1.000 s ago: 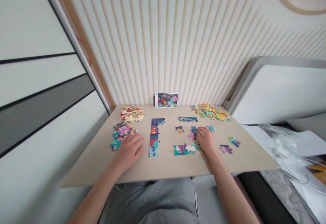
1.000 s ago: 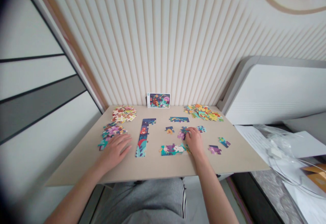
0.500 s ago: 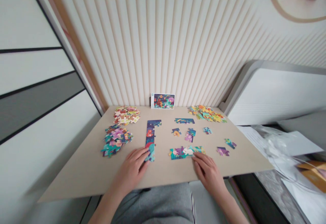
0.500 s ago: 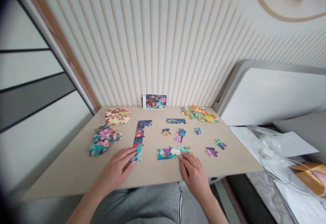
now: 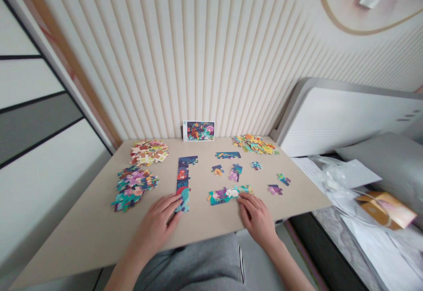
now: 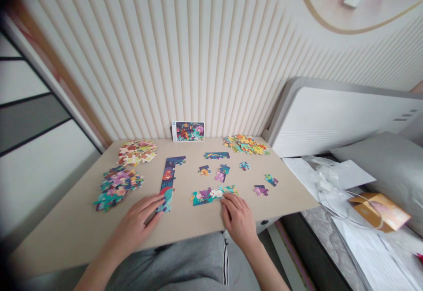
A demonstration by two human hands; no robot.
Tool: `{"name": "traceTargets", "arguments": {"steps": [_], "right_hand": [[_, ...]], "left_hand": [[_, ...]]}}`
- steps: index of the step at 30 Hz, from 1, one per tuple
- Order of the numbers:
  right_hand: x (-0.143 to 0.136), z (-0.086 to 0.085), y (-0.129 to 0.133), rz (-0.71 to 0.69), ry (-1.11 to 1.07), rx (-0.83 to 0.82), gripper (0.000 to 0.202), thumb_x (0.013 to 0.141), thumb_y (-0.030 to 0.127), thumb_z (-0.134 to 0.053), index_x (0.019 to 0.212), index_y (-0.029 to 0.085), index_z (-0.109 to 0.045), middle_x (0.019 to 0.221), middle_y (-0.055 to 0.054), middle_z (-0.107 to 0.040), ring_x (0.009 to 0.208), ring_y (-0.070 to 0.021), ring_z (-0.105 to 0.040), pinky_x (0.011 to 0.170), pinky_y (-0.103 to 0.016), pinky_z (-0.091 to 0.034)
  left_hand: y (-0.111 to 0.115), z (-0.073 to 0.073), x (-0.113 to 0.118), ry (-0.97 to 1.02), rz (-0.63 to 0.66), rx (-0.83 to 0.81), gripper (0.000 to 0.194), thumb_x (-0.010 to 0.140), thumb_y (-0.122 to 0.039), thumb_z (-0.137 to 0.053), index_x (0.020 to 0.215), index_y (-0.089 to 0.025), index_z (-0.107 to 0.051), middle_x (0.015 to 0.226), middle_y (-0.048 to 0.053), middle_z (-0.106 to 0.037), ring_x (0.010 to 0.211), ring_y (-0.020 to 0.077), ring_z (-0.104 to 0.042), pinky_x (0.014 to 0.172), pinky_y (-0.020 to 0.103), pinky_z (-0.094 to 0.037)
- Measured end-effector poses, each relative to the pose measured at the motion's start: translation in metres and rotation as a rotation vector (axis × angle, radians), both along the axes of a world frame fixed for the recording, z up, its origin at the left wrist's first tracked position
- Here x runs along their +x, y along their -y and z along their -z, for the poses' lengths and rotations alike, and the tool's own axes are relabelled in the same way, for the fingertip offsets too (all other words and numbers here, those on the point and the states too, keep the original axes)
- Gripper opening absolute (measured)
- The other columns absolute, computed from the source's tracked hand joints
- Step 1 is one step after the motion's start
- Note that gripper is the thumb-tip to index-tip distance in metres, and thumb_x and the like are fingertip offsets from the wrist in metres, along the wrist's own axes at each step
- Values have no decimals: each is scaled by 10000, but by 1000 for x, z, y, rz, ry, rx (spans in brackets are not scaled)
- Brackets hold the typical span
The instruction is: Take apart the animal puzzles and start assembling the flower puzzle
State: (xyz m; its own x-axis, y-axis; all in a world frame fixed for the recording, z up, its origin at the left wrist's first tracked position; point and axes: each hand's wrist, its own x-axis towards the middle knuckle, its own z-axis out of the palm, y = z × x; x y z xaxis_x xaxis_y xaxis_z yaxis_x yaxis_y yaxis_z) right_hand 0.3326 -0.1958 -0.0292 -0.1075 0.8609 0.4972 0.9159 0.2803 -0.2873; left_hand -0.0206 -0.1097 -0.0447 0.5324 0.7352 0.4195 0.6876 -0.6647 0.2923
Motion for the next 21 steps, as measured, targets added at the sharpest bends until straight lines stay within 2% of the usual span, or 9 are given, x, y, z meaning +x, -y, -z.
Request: {"name": "traceTargets", "arguments": {"steps": [21], "right_hand": [[-2,1,1,23,-2,24,267,945,180,-520,1130,255,-697,1223,-74,-690,1147,-233,-642,998,-420,-521]], "left_hand": [[3,-4,0,-32,-9,-21,367,967,-322,-523,1319,-242,-592,1353,72,-612,1270,253,-551,1102,469,-466]]}}
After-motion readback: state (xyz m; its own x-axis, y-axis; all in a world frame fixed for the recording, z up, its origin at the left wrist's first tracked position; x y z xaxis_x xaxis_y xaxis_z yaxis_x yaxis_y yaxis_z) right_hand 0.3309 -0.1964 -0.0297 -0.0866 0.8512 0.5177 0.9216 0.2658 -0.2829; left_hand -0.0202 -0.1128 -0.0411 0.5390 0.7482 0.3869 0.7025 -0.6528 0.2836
